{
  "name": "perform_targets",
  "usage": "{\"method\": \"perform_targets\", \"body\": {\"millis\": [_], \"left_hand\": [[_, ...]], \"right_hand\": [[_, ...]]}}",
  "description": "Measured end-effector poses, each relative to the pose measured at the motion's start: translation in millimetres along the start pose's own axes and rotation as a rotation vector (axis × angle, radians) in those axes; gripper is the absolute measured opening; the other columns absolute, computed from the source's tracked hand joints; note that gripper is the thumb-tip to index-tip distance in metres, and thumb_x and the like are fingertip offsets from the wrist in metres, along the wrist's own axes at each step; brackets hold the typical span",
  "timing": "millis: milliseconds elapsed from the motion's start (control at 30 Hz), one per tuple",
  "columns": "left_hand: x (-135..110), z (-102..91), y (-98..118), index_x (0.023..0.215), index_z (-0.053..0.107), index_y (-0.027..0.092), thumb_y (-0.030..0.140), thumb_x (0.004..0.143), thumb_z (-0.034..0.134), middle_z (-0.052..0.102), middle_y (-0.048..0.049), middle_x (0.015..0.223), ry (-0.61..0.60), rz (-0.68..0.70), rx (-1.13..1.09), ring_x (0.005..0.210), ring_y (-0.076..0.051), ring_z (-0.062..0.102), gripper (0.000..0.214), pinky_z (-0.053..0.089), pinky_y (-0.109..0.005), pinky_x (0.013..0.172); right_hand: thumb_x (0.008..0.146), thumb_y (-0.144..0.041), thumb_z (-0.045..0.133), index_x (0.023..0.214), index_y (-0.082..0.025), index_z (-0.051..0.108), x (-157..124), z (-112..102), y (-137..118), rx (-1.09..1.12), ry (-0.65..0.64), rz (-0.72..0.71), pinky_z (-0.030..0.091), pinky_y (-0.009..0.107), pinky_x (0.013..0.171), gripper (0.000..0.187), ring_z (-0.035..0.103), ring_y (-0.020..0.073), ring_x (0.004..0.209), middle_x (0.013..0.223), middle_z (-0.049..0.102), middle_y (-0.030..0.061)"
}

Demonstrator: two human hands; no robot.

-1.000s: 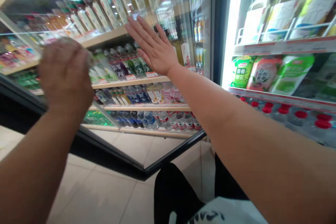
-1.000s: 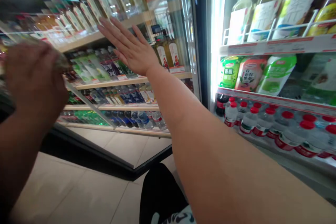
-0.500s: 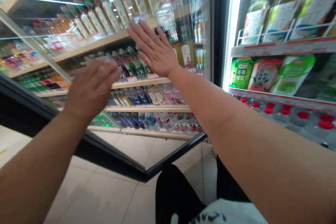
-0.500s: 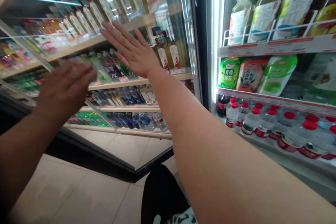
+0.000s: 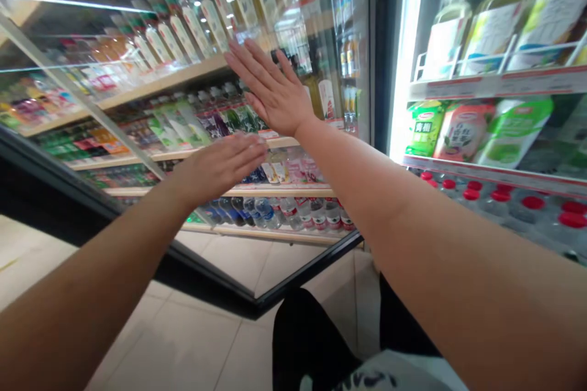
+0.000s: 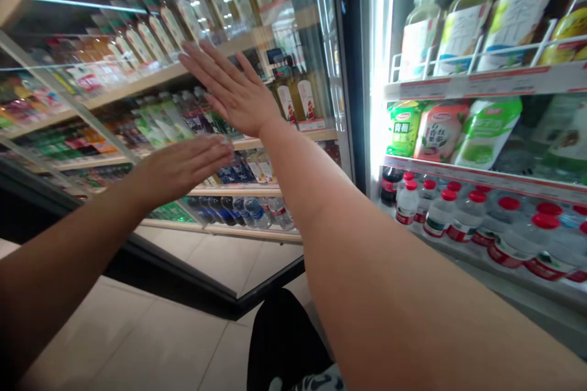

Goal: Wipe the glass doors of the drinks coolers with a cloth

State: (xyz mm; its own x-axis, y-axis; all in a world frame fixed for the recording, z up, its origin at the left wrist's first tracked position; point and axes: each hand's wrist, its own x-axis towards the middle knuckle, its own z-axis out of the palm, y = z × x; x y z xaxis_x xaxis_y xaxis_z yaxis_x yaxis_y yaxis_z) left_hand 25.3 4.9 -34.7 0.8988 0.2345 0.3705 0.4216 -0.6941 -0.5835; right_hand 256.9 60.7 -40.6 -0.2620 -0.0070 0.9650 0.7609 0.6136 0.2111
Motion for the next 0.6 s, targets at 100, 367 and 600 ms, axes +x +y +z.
{"method": "perform_targets", "body": {"millis": [100,367,600], "left_hand": [[4,-8.9,-5,0.136,0.061,0.028,0.022,0.109,0.031,0.058,0.0062,0.147,-0.039,0.04,0.096,0.145,-0.013,0.042,0.041,0.034,-0.035,0.127],[-15,-8.6,-1,0.145,0.05,0.022,0.022,0.105,0.05,0.051,-0.0047,0.154,0.106,-0.051,0.208,0.149,-0.026,0.038,0.04,0.041,-0.051,0.121],[-47,-3.7,4,0.136,0.057,0.028,0.014,0.102,0.055,0.061,0.0001,0.143,0.037,0.092,0.21,0.137,-0.023,0.054,0.037,0.045,-0.042,0.117]], "right_hand": [[0.092,-0.033,0.0,0.147,-0.018,0.052,0,-1,1,-0.045,-0.001,0.0,0.009,0.037,0.129,0.078,0.011,0.0133,0.154,0.156,0.039,-0.0042],[0.078,-0.026,-0.012,0.073,-0.021,0.076,-2,2,2,0.051,0.141,-0.042,0.01,0.032,0.126,0.088,-0.002,0.0157,0.152,0.14,0.052,-0.01],[0.076,-0.028,-0.007,0.089,-0.016,0.079,-1,4,3,0.168,0.144,-0.045,0.014,0.033,0.125,0.088,0.015,0.0195,0.153,0.149,0.043,-0.004]]}}
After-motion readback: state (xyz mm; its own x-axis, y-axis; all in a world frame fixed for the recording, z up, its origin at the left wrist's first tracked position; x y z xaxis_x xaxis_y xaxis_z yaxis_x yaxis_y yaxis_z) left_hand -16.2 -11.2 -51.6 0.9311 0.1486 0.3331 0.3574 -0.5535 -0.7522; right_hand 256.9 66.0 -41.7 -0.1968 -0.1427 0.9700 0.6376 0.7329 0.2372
